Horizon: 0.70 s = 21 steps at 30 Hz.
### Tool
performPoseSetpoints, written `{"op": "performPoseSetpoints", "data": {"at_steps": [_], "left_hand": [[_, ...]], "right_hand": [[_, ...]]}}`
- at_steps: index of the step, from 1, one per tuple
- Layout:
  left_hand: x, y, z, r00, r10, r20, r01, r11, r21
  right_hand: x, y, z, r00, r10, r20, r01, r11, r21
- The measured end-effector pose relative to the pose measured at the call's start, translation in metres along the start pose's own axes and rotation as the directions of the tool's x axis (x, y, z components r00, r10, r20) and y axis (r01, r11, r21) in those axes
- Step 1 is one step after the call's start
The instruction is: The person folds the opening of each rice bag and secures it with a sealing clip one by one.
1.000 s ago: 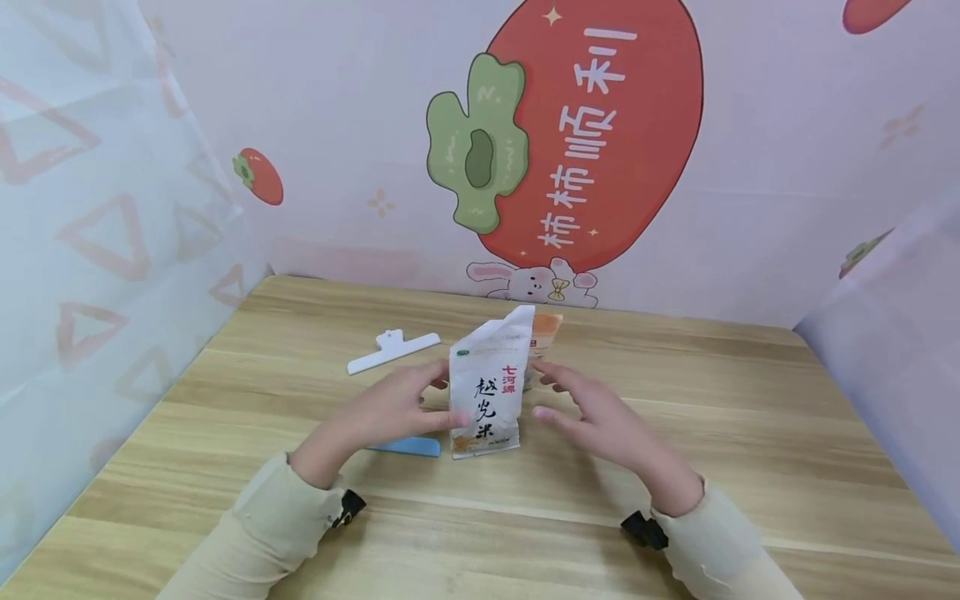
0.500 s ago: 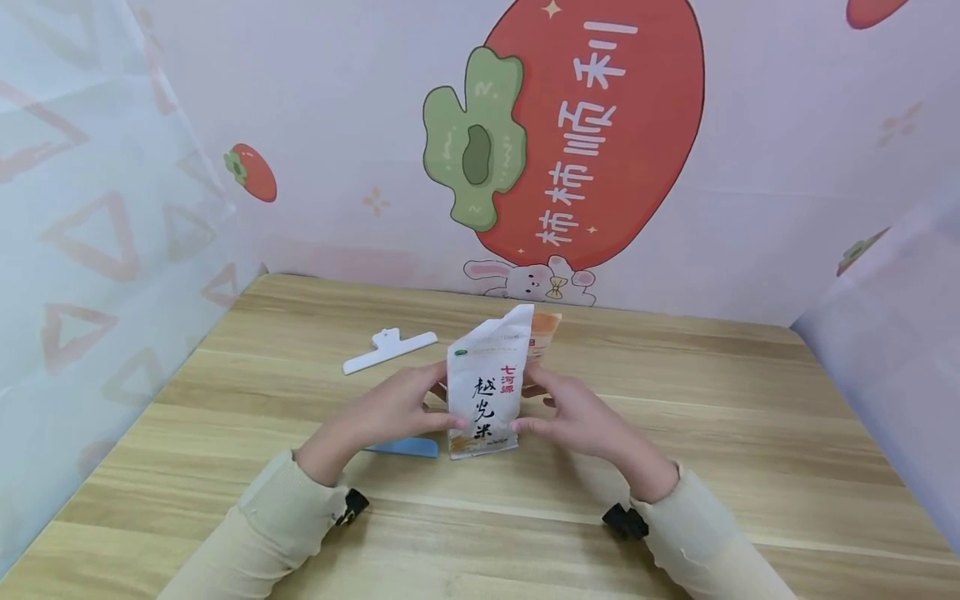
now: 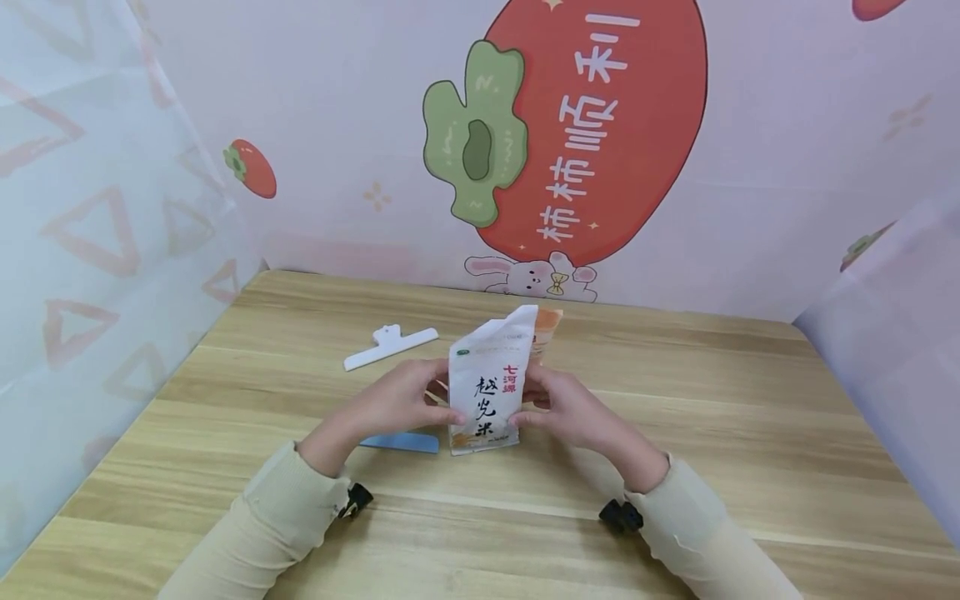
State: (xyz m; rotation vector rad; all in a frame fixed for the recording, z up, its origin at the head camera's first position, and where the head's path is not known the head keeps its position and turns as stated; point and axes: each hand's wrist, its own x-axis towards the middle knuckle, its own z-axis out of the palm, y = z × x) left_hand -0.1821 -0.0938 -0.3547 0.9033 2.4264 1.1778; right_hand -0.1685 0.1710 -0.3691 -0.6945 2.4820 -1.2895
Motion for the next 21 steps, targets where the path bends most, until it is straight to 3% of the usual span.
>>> {"op": "performPoseSetpoints", "data": {"at_steps": [21], "left_hand": [[0.003,0.010,0.009,0.997,0.008,0.076,-0.005,0.999,-0.034]], "right_hand": [[-0.024,0.003,-0.001,1.000,-0.014,0.018,0.015,1.000,-0.022]]}}
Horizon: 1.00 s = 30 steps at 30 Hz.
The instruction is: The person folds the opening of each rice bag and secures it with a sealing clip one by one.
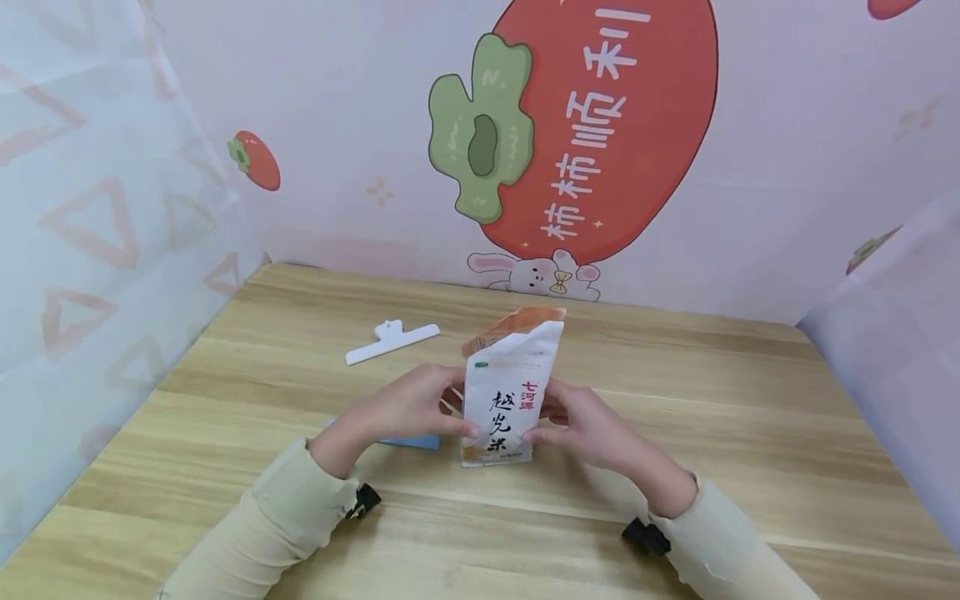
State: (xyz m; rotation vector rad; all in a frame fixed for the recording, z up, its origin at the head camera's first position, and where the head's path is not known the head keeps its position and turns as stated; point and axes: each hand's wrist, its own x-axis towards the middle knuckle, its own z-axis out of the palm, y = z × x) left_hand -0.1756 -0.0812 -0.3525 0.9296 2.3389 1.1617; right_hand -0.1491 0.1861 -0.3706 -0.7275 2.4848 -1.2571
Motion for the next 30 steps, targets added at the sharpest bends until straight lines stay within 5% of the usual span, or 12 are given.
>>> {"op": "performPoseSetpoints", "data": {"at_steps": [19,30], "left_hand": [[0.002,0.007,0.009,0.994,0.048,0.100,-0.047,0.999,-0.014],[0.001,0.017,0.016,0.983,0.087,0.159,-0.082,0.996,-0.034]], "right_hand": [[-0.030,-0.003,0.004,1.000,-0.022,-0.022,0.022,1.000,-0.014],[-0.049,-0.008,0.006,0.999,0.031,-0.011,-0.031,0.999,-0.023]]}}
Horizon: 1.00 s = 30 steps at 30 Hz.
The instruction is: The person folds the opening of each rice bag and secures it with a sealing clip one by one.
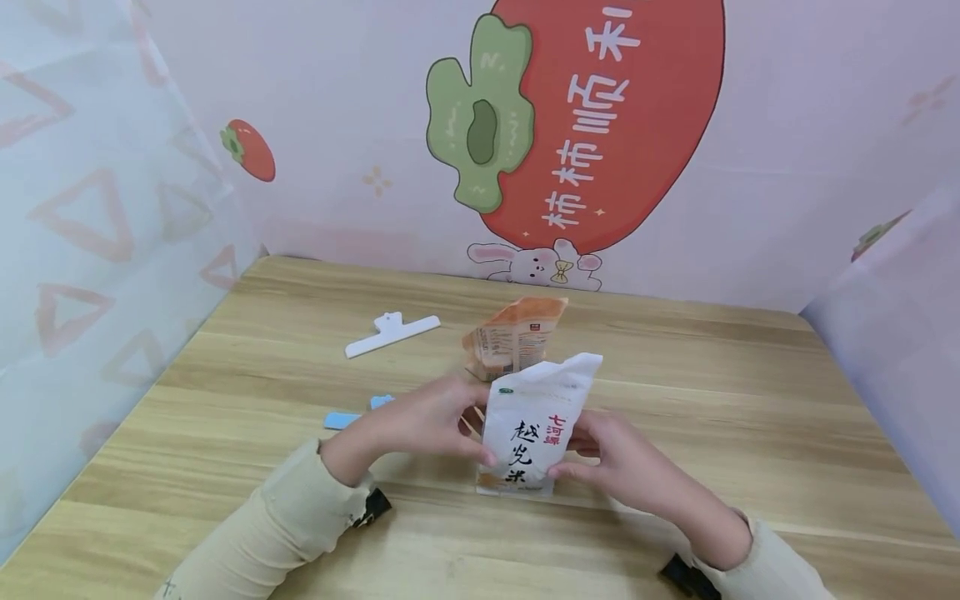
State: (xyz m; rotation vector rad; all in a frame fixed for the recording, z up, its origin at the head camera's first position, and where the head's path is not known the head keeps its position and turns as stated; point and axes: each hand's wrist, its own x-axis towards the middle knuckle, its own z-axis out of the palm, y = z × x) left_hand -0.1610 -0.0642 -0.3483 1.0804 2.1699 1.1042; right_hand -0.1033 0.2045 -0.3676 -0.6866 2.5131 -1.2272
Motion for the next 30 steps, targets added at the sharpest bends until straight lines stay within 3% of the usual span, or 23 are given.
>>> {"op": "performPoseSetpoints", "data": {"at_steps": [5,12,15,21,26,30], "left_hand": [[0.000,0.004,0.003,1.000,0.017,0.021,-0.017,1.000,0.002],[-0.003,0.006,0.007,0.999,-0.027,0.038,0.025,0.999,0.039],[-0.005,0.004,0.007,0.999,-0.008,0.033,0.006,0.999,0.040],[-0.012,0.010,-0.004,0.998,0.005,-0.068,-0.007,1.000,-0.026],[-0.020,0.025,-0.015,0.987,0.058,-0.147,-0.074,0.992,-0.106],[-0.021,0.033,-0.019,0.982,0.064,-0.180,-0.089,0.987,-0.131]], "right_hand": [[-0.010,-0.003,0.001,1.000,-0.015,-0.003,0.015,1.000,-0.005],[-0.015,-0.007,0.000,0.999,-0.040,0.014,0.040,0.998,-0.043],[-0.015,-0.011,-0.003,0.999,-0.044,0.005,0.044,0.998,-0.041],[-0.013,-0.027,-0.015,0.998,-0.053,-0.032,0.056,0.993,0.100],[-0.007,-0.041,-0.025,0.985,-0.142,-0.095,0.159,0.966,0.204],[0.001,-0.050,-0.034,0.963,-0.240,-0.121,0.264,0.929,0.259]]}}
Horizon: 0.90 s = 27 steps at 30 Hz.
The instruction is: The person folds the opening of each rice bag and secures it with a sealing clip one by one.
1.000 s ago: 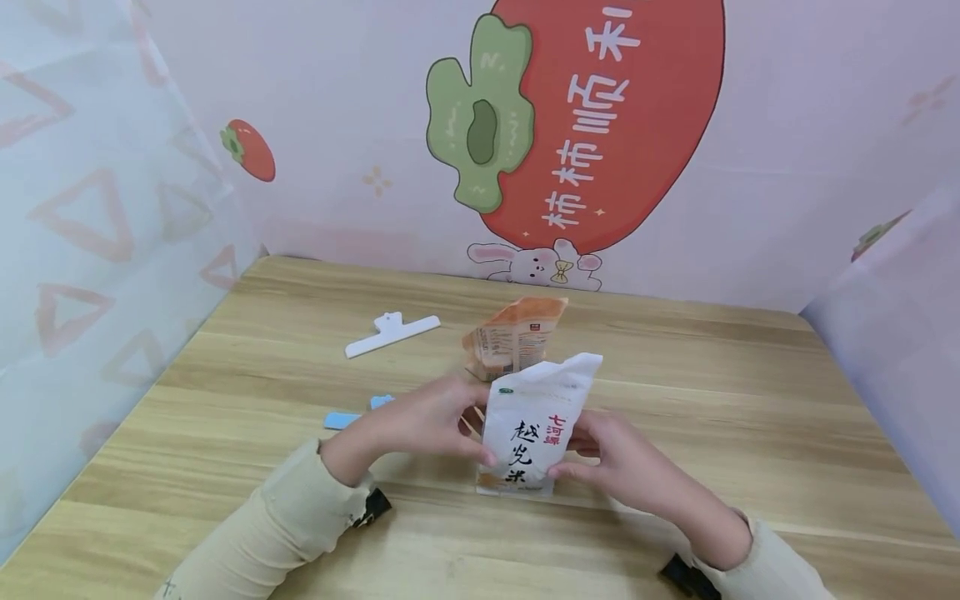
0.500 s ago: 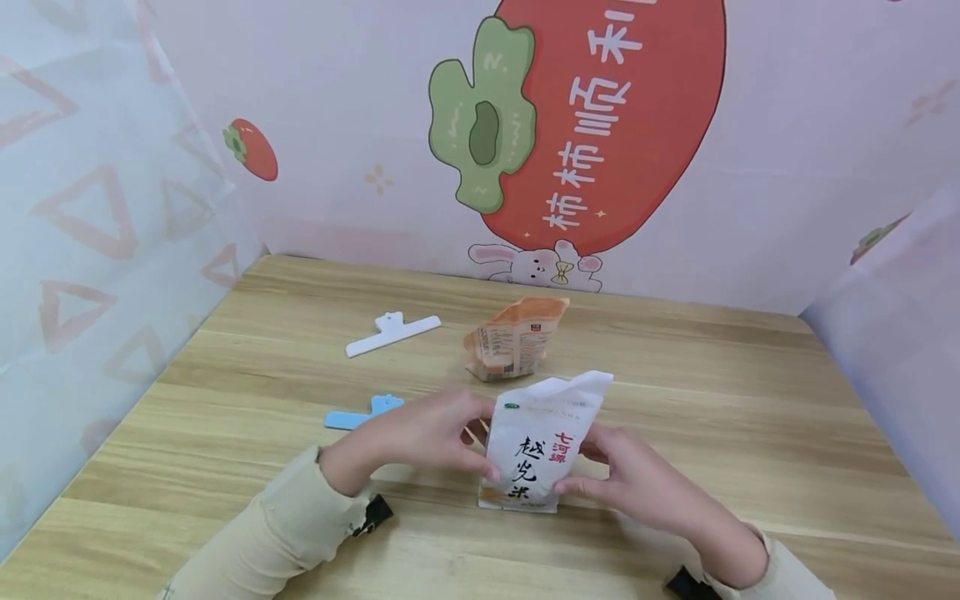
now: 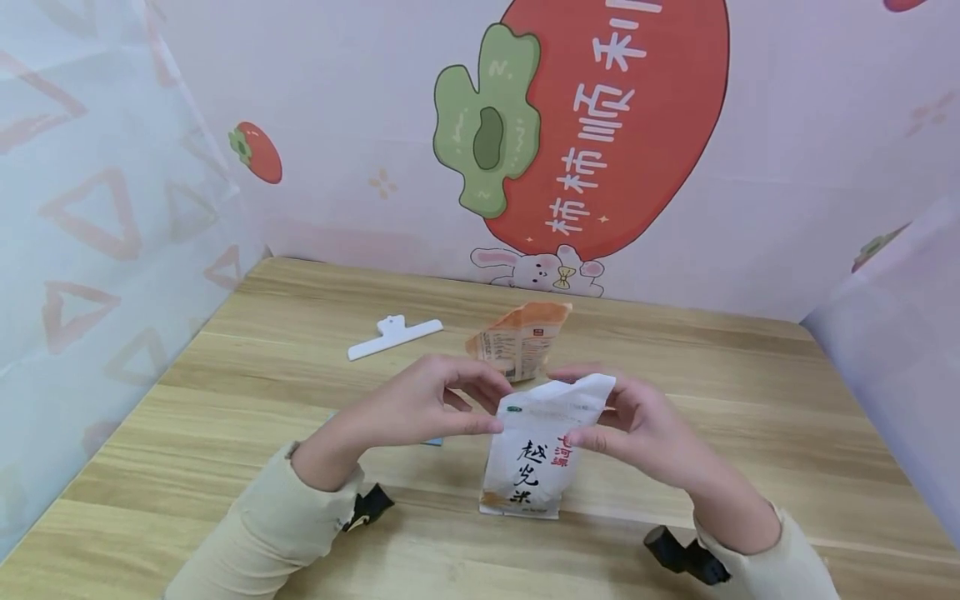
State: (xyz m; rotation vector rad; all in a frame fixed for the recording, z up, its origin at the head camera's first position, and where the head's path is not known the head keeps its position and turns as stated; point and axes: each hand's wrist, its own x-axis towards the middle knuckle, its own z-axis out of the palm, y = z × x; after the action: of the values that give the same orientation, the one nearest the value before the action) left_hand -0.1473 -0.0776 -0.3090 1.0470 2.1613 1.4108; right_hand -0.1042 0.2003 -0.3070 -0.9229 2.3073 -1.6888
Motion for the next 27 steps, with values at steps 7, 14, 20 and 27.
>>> {"op": "performPoseSetpoints", "data": {"at_steps": [7,14,20,27], "left_hand": [[0.006,0.005,-0.001,1.000,-0.018,0.001,0.018,1.000,-0.002],[0.008,0.005,0.000,0.999,-0.033,-0.009,0.033,0.999,-0.041],[0.010,0.004,0.002,0.999,-0.020,-0.030,0.019,0.999,-0.026],[0.011,0.002,0.005,0.997,-0.023,-0.074,0.022,1.000,-0.020]], "right_hand": [[0.021,-0.009,-0.012,0.998,-0.045,0.043,0.045,0.999,0.006],[0.032,-0.017,-0.012,0.994,0.082,0.076,-0.065,0.977,-0.202],[0.036,-0.019,-0.009,0.989,0.109,0.103,-0.083,0.970,-0.230],[0.037,-0.016,-0.006,0.996,0.043,0.082,-0.019,0.962,-0.273]]}}
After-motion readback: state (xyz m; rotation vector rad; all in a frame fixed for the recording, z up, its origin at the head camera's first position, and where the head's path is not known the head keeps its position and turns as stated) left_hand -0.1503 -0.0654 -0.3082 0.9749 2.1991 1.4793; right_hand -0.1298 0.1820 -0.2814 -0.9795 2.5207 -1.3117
